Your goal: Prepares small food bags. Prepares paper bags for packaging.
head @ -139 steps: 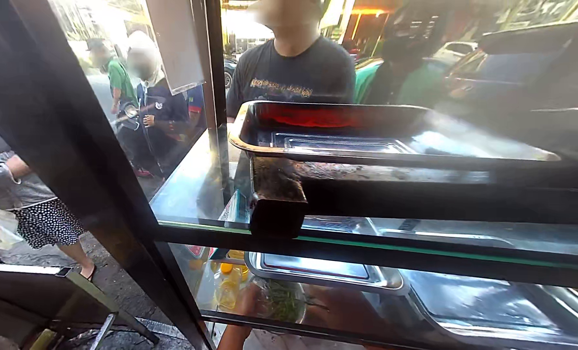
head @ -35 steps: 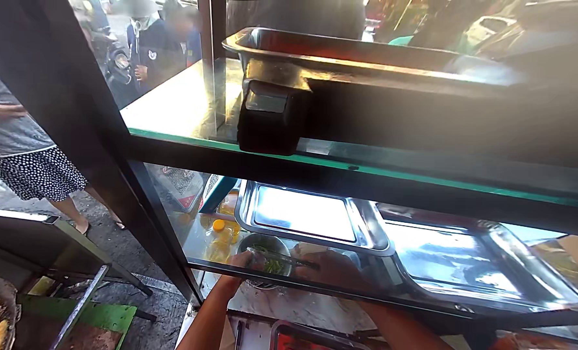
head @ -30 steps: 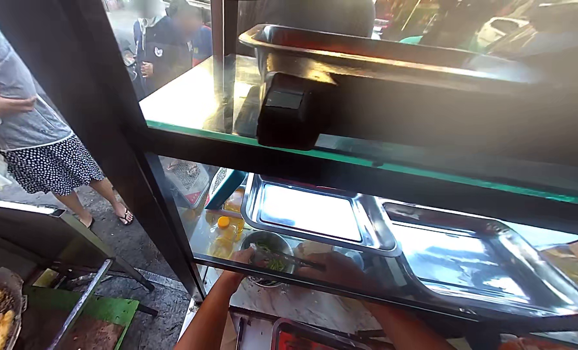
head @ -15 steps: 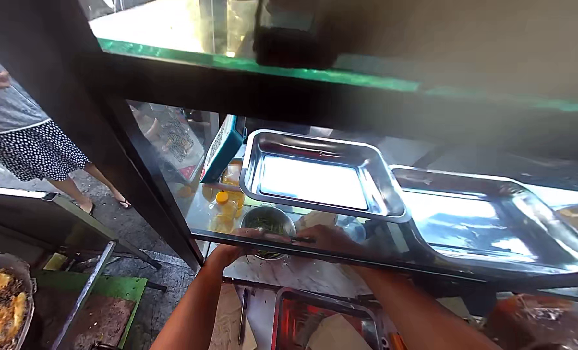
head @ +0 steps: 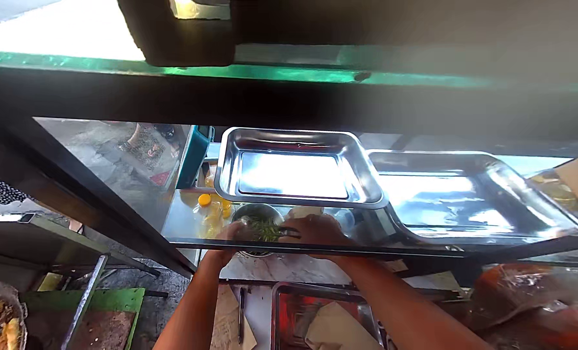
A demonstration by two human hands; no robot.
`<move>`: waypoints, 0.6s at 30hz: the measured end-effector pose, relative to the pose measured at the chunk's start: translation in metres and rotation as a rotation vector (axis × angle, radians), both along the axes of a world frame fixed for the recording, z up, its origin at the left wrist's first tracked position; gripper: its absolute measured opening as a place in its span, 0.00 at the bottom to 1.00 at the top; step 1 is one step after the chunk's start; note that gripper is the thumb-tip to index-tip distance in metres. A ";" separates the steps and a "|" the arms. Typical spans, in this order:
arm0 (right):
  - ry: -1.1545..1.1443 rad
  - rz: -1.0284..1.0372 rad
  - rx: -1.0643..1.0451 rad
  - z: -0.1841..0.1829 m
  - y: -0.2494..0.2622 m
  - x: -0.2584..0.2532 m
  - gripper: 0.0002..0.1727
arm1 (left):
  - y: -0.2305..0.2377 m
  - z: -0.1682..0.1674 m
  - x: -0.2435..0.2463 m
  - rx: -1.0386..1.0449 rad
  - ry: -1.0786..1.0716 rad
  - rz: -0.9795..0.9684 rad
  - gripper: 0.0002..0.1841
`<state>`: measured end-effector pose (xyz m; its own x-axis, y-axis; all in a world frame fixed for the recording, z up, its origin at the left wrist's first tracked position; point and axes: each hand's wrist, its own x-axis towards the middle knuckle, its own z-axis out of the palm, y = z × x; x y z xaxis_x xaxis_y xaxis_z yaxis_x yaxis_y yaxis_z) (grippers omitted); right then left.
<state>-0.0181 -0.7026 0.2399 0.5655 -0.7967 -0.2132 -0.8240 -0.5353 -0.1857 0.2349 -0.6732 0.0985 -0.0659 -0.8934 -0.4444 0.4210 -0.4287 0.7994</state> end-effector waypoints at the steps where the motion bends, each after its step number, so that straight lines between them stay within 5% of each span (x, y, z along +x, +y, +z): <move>1: -0.031 -0.016 -0.023 -0.002 0.001 -0.007 0.24 | 0.001 -0.002 0.001 0.017 0.019 0.052 0.14; 6: 0.013 -0.249 0.058 -0.006 0.023 -0.010 0.19 | 0.020 -0.004 -0.005 0.080 0.160 0.303 0.14; 11: 0.011 -0.439 0.222 -0.037 0.028 0.018 0.31 | 0.037 -0.008 -0.005 0.101 0.430 0.394 0.22; 15: -0.067 -0.410 0.251 -0.091 0.027 0.047 0.40 | 0.051 -0.006 -0.014 0.169 0.432 0.427 0.24; 18: -0.101 -0.311 0.084 -0.093 0.038 0.051 0.37 | 0.062 -0.005 -0.016 0.126 0.445 0.413 0.22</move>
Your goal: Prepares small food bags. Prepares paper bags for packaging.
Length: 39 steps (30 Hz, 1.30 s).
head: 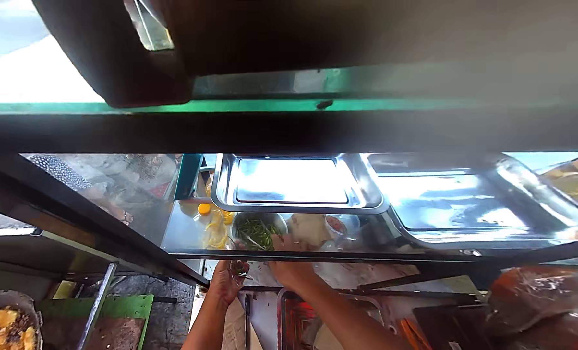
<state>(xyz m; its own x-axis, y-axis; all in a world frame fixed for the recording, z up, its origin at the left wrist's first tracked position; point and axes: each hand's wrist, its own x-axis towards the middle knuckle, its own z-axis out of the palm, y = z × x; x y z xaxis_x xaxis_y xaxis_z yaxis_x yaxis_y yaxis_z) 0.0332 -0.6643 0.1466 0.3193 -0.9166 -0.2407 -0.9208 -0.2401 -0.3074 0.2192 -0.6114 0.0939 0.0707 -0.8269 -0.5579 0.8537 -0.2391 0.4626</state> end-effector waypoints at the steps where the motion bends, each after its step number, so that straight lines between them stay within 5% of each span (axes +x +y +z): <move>1: -0.077 0.046 -0.075 0.004 0.006 -0.001 0.33 | 0.004 0.001 -0.001 -0.010 0.001 -0.008 0.21; 3: -0.350 0.105 -0.073 0.013 0.019 -0.001 0.32 | 0.013 0.003 -0.008 -0.023 -0.002 -0.020 0.17; 5: -0.575 0.095 0.121 0.020 0.028 0.006 0.41 | 0.019 0.003 -0.018 -0.050 -0.056 -0.048 0.13; 7: -0.612 0.047 0.192 0.017 0.030 0.012 0.43 | 0.023 0.000 -0.029 -0.134 -0.144 -0.092 0.13; 10: -0.645 -0.023 0.151 0.019 0.031 0.011 0.21 | 0.025 0.005 -0.032 -0.172 -0.383 -0.131 0.12; 13: -0.810 -0.086 0.043 0.021 0.041 0.005 0.12 | 0.032 0.015 -0.022 -0.181 -0.523 -0.242 0.12; 19: -0.659 0.020 0.219 0.056 0.069 -0.007 0.39 | 0.040 0.037 -0.018 -0.307 -0.623 -0.411 0.11; 24: -0.795 -0.147 -0.014 0.074 0.096 -0.016 0.28 | 0.053 0.047 -0.008 -0.509 -0.653 -0.493 0.11; 31: -0.696 -0.151 -0.242 0.101 0.139 -0.023 0.17 | 0.069 0.076 -0.001 -0.790 -0.765 -0.548 0.12; 39: -0.620 -0.155 -0.448 0.124 0.185 -0.013 0.13 | 0.088 0.090 -0.012 -0.968 -0.741 -0.799 0.35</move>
<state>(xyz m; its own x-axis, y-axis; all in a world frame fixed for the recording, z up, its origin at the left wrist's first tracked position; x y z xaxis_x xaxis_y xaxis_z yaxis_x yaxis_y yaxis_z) 0.0205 -0.4789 0.2706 0.1344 -0.9294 0.3437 -0.6457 -0.3452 -0.6811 0.2069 -0.5235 0.1837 -0.5608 -0.8063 0.1880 0.1443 0.1285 0.9812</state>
